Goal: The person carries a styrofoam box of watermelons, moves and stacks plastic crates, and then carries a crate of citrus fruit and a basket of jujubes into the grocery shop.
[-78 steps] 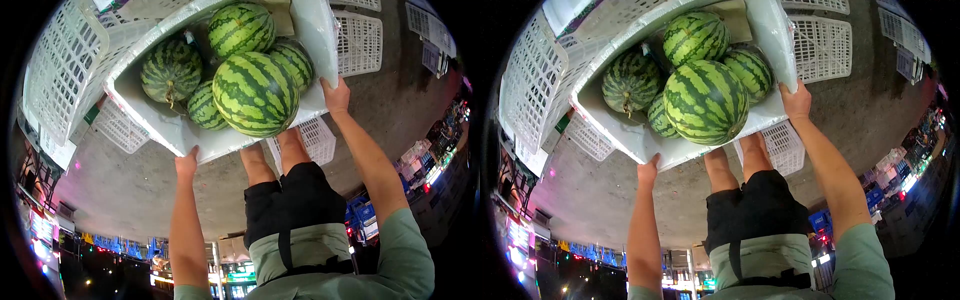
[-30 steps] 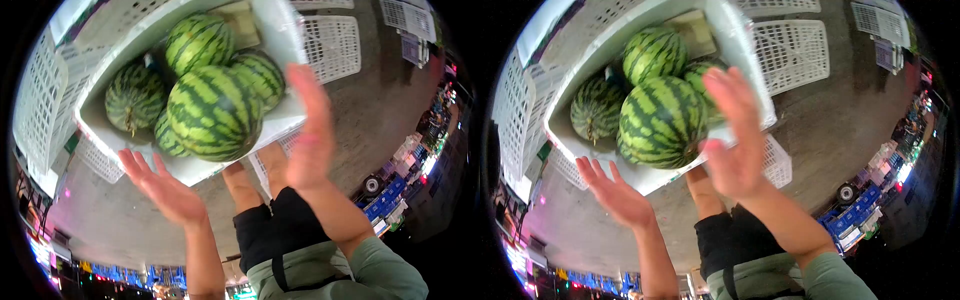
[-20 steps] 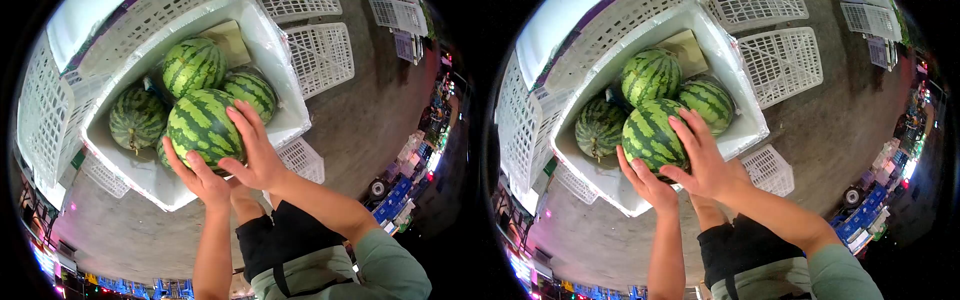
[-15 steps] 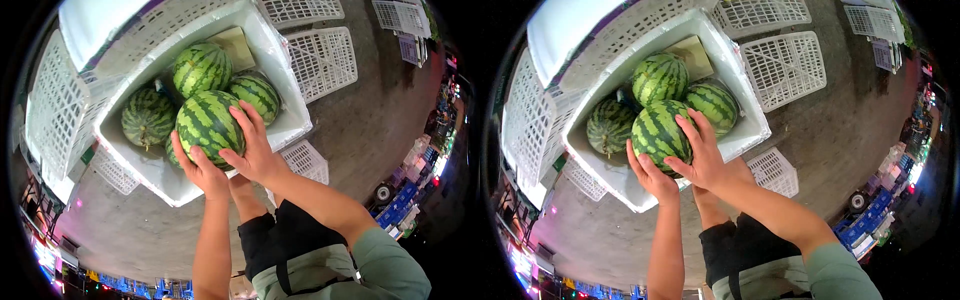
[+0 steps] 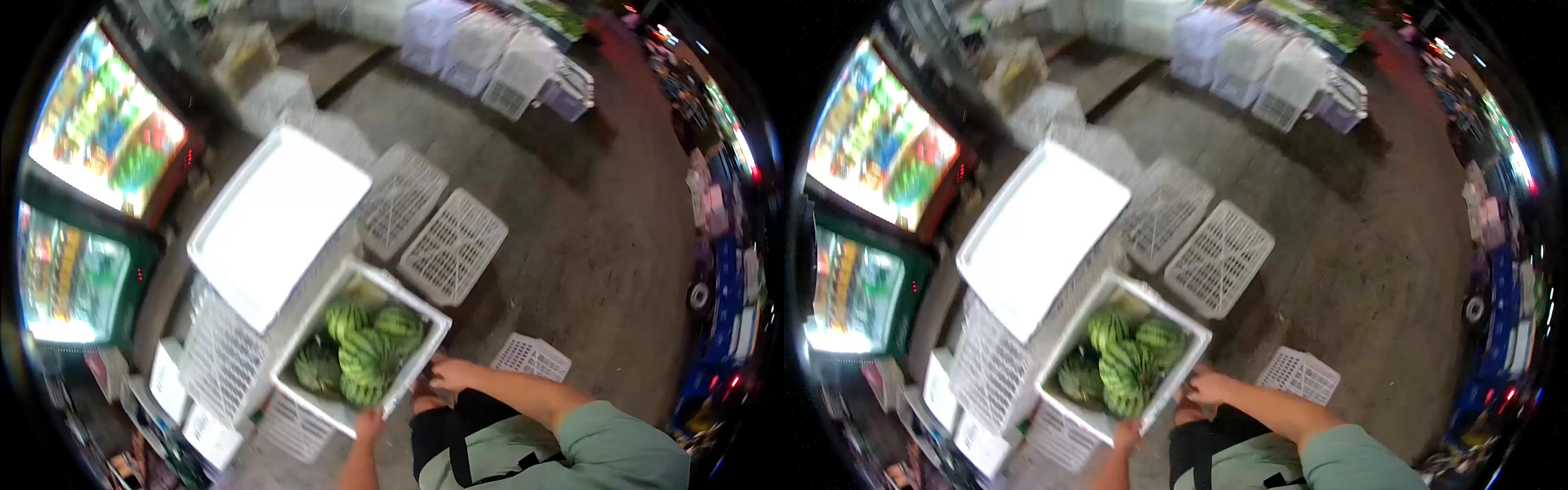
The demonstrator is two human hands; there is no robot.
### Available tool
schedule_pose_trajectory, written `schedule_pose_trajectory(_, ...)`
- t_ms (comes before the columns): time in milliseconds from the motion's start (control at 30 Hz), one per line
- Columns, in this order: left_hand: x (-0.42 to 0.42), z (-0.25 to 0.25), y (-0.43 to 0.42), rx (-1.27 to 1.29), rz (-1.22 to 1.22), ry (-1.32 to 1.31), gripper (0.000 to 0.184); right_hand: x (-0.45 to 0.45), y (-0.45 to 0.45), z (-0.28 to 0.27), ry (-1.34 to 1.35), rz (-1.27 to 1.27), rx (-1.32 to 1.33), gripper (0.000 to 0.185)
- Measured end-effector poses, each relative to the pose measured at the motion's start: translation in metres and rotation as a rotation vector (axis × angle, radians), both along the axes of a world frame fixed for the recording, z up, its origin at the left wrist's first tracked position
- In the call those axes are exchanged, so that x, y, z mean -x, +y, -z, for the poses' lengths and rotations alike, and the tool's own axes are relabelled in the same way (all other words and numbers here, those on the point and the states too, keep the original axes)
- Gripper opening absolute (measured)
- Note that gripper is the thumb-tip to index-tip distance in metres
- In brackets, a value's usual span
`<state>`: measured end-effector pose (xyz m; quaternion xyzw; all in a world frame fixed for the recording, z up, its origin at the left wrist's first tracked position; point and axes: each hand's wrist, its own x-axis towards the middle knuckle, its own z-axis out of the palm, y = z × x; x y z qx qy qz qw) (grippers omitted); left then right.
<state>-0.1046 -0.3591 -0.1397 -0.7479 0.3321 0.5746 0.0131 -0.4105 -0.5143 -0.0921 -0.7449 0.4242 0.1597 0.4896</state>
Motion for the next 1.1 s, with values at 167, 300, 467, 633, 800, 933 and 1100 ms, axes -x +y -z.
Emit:
schedule_pose_trajectory(167,-0.009,-0.007,0.087,-0.110,0.497,-0.111,0.063,0.126,0.053,-0.058,0.101,0.763,-0.017,0.049)
schedule_pose_trajectory(300,0.001,-0.010,0.087,0.048,0.507,-0.082,0.051,0.243,0.131,-0.033,0.210,1.366,-0.128,0.045)
schedule_pose_trajectory(467,-0.001,-0.012,0.012,0.097,0.742,-0.145,0.044,0.306,0.222,-0.006,0.484,1.304,0.014,0.039)
schedule_pose_trajectory(633,0.066,-0.073,-0.092,0.292,-0.027,-0.108,0.040,0.323,0.225,0.028,0.355,1.115,-0.159,0.039)
schedule_pose_trajectory(800,0.183,-0.122,-0.123,0.419,-0.121,-0.066,0.043,0.381,0.129,0.026,0.176,0.927,-0.092,0.044)
schedule_pose_trajectory(933,0.252,-0.098,-0.111,0.447,0.191,0.010,0.036,0.441,0.018,0.035,0.092,0.762,-0.010,0.049)
schedule_pose_trajectory(1100,0.273,-0.126,-0.092,0.593,-0.151,-0.190,0.036,0.575,-0.089,0.099,0.242,0.229,0.301,0.055)
